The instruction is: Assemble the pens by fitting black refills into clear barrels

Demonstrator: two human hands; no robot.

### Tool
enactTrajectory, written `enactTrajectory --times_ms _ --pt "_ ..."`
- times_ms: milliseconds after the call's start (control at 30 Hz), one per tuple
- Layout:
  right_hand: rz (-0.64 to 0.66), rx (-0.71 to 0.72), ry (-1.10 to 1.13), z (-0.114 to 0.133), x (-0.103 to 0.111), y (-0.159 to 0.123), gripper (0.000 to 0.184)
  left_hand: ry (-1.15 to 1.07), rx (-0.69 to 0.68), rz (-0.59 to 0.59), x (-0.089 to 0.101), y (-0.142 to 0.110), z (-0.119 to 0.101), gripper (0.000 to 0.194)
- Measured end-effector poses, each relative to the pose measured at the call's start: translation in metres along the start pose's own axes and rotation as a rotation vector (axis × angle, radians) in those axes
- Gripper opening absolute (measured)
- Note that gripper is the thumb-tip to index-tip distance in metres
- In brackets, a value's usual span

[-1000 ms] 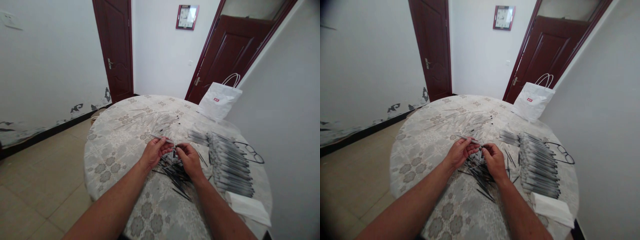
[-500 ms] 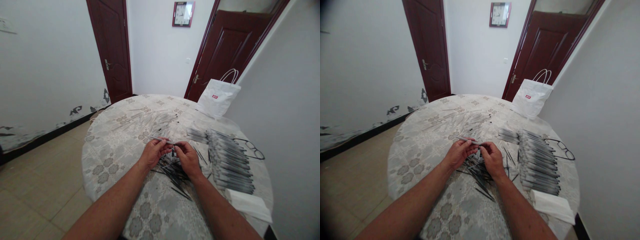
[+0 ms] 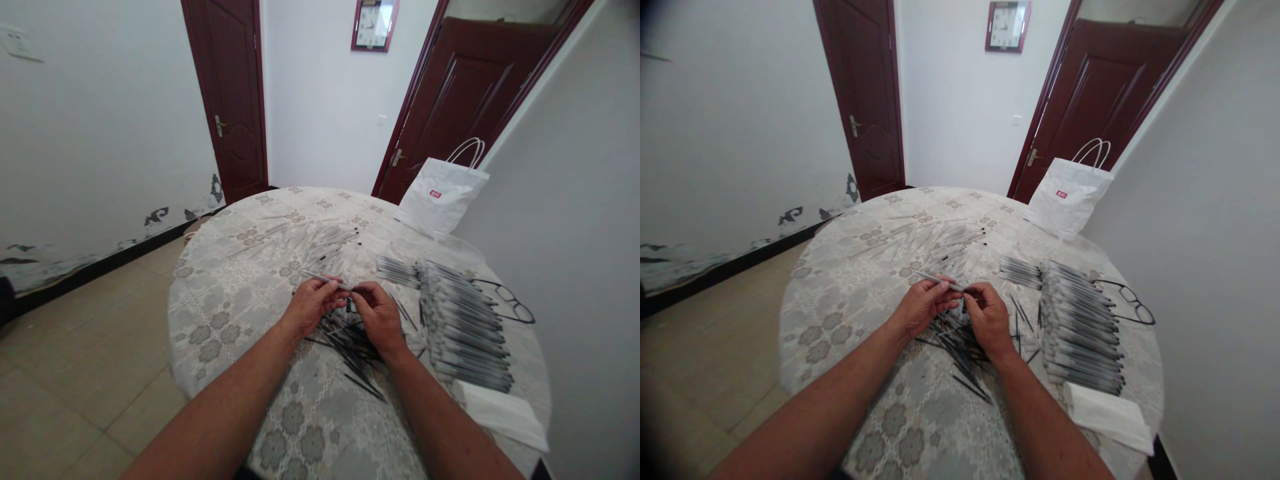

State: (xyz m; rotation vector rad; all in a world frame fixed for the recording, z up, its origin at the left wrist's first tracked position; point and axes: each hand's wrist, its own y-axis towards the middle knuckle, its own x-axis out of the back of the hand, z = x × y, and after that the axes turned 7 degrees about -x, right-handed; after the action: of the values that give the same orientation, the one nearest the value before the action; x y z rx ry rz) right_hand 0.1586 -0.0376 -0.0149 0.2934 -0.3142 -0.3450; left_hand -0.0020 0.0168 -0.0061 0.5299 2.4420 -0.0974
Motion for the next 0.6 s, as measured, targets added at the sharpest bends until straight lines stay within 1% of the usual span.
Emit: enactTrajectory --times_ms 100,233,333,400,433,533,600 --pt "-0.001 0.025 -0.069 0.001 0.0013 -0.001 0.018 0.024 0.016 -0.012 0.0008 0.0007 0.0002 0.026" --pt "0.031 -0.063 -0.109 0.0022 0.0032 -0.0014 0.024 0.032 0.024 0.006 0.0018 0.0008 0.0008 0.027" --pt "0.064 -0.104 -0.149 0.0019 0.004 -0.0015 0.037 0.038 0.031 0.024 0.0016 0.0002 0.0016 0.028" --pt "0.06 -0.117 -0.141 0.001 0.0041 -0.0022 0.045 0.039 0.032 0.023 0.0012 0.0 0.0016 0.028" --pt "0.049 -0.117 -0.129 0.0005 0.0041 -0.0027 0.044 0.037 0.028 0.018 0.0012 0.0001 0.0014 0.029" --pt "0.015 -0.07 -0.107 0.0001 0.0039 -0.0044 0.031 0.027 0.003 -0.002 0.0017 0.0009 0.0005 0.029" --pt "0.006 -0.022 -0.123 0.001 0.0037 -0.0051 0.03 0.019 -0.004 -0.003 0.002 0.0013 -0.0001 0.029"
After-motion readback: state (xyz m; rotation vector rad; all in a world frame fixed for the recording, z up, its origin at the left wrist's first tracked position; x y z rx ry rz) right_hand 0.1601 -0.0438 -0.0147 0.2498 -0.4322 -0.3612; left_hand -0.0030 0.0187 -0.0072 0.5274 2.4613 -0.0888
